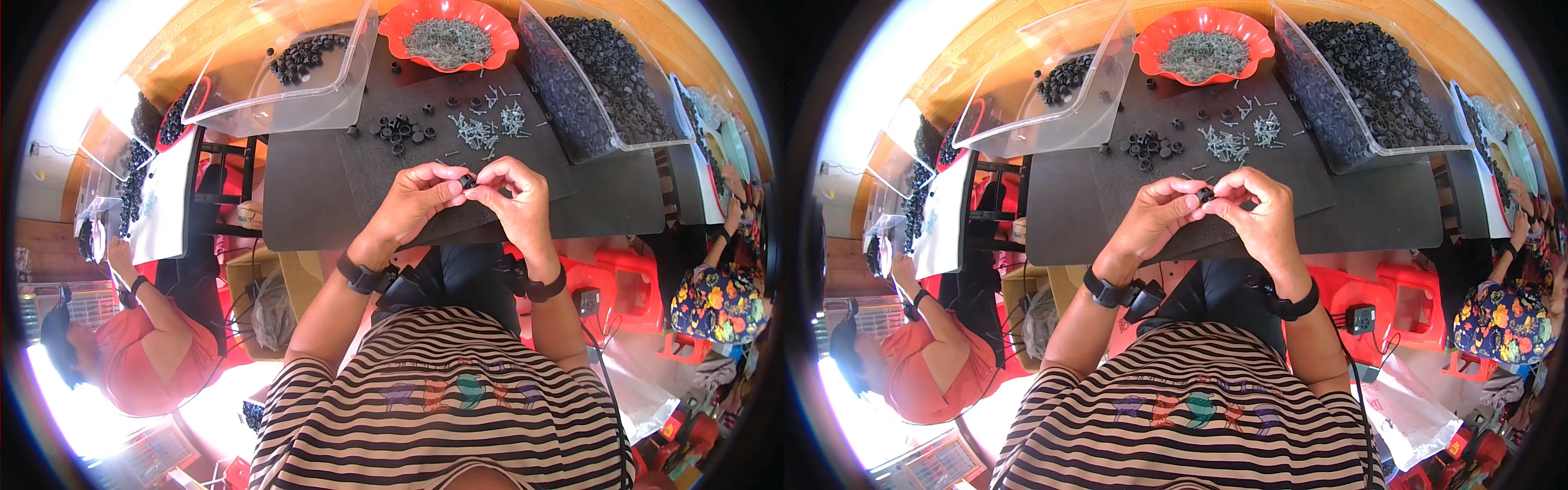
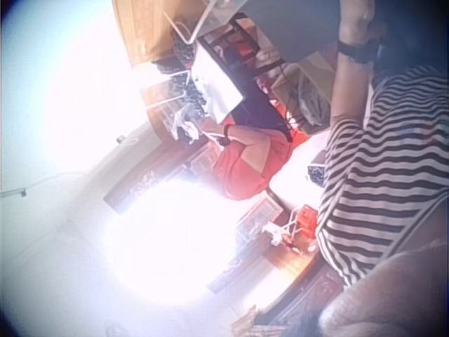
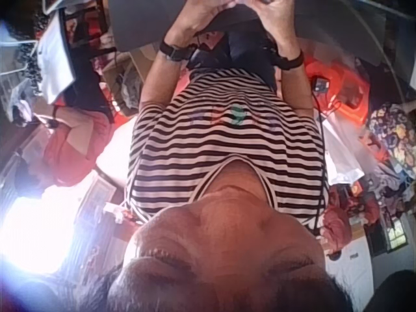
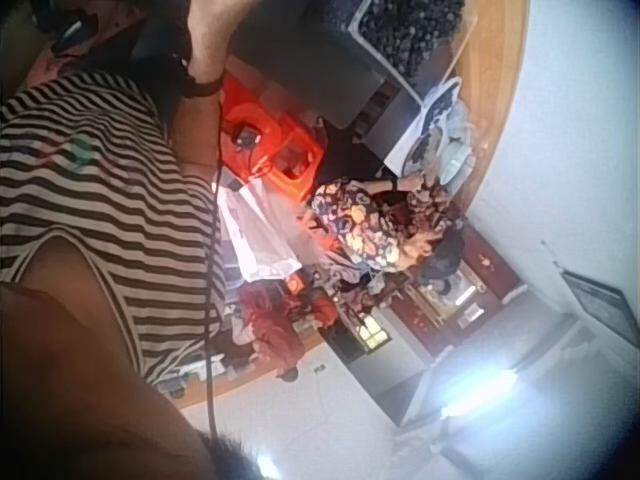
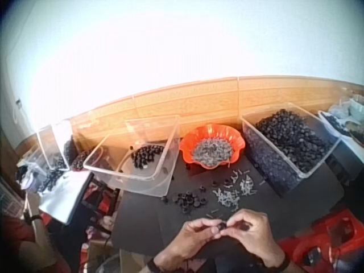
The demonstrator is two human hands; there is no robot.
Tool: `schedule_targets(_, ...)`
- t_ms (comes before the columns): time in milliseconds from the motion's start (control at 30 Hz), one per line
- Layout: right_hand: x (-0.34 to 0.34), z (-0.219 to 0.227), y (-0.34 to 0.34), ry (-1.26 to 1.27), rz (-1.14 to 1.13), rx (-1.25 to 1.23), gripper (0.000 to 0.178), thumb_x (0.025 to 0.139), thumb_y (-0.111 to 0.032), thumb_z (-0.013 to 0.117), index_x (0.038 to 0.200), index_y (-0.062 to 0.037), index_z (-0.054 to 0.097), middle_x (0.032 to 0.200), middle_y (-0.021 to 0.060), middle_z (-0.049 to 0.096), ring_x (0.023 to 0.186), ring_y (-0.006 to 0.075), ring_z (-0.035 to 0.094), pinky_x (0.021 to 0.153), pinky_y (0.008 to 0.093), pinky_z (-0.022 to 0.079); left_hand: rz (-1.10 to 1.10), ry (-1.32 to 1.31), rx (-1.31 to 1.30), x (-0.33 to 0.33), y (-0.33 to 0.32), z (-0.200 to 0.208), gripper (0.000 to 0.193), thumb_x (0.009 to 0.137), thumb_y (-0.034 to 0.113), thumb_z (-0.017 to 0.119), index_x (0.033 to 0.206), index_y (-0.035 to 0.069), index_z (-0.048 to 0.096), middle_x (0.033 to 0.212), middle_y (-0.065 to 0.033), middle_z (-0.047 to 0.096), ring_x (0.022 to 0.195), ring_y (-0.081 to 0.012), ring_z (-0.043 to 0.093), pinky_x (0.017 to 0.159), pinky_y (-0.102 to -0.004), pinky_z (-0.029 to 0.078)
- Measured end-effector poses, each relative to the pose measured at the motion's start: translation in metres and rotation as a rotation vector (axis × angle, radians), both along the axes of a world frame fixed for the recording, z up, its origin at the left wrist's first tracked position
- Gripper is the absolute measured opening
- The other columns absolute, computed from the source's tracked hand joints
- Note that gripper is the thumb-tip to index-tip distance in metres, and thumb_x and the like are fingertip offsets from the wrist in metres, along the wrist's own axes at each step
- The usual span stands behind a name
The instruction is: Assembling and sorting small plastic and metal components at a workshop table.
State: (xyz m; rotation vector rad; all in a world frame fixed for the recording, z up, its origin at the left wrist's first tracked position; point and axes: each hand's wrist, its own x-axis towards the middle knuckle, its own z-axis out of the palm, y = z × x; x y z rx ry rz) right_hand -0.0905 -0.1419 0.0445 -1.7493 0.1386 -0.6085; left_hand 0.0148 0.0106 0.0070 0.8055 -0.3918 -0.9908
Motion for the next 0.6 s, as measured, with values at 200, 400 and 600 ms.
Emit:
schedule_targets(200, 0.0010, 0.0008, -0.0007, -0.012, -0.007, -0.048, 0.020, 0.070, 0.000, 0.080, 0.079, -0.0012, 0.063, 0.075, 0.0035, 0.065, 0.069, 0.0106, 0.063, 0.065, 0.0252, 0.051, -0.021, -0.001, -0.027, 0.0011, 0.0009, 0.0006, 0.019, 0.092, 0.000, 0.059, 0.110, 0.002, 0.064, 0.112, -0.0106, 0.064, 0.099, -0.0178, 0.064, 0.090, -0.0315, 0.054)
schedule_targets(400, 0.0001, -0.0025, -0.0011, -0.026, 0.014, -0.048, 0.021, 0.070, -0.001, 0.080, 0.080, -0.0017, 0.062, 0.079, 0.0025, 0.062, 0.073, 0.0111, 0.062, 0.068, 0.0262, 0.050, -0.017, 0.016, -0.025, 0.0004, 0.0000, 0.0000, 0.017, 0.092, 0.000, 0.060, 0.108, -0.001, 0.063, 0.111, -0.0122, 0.065, 0.099, -0.0186, 0.064, 0.090, -0.0323, 0.055)
schedule_targets(600, 0.0020, -0.0056, 0.0025, -0.077, 0.089, 0.089, 0.026, 0.072, 0.000, 0.079, 0.092, -0.0012, 0.063, 0.101, 0.0057, 0.059, 0.092, 0.0139, 0.061, 0.079, 0.0281, 0.051, -0.033, 0.022, -0.060, 0.0004, 0.0005, -0.0015, 0.017, 0.091, 0.000, 0.059, 0.108, 0.001, 0.064, 0.109, -0.0107, 0.065, 0.100, -0.0186, 0.063, 0.092, -0.0334, 0.054)
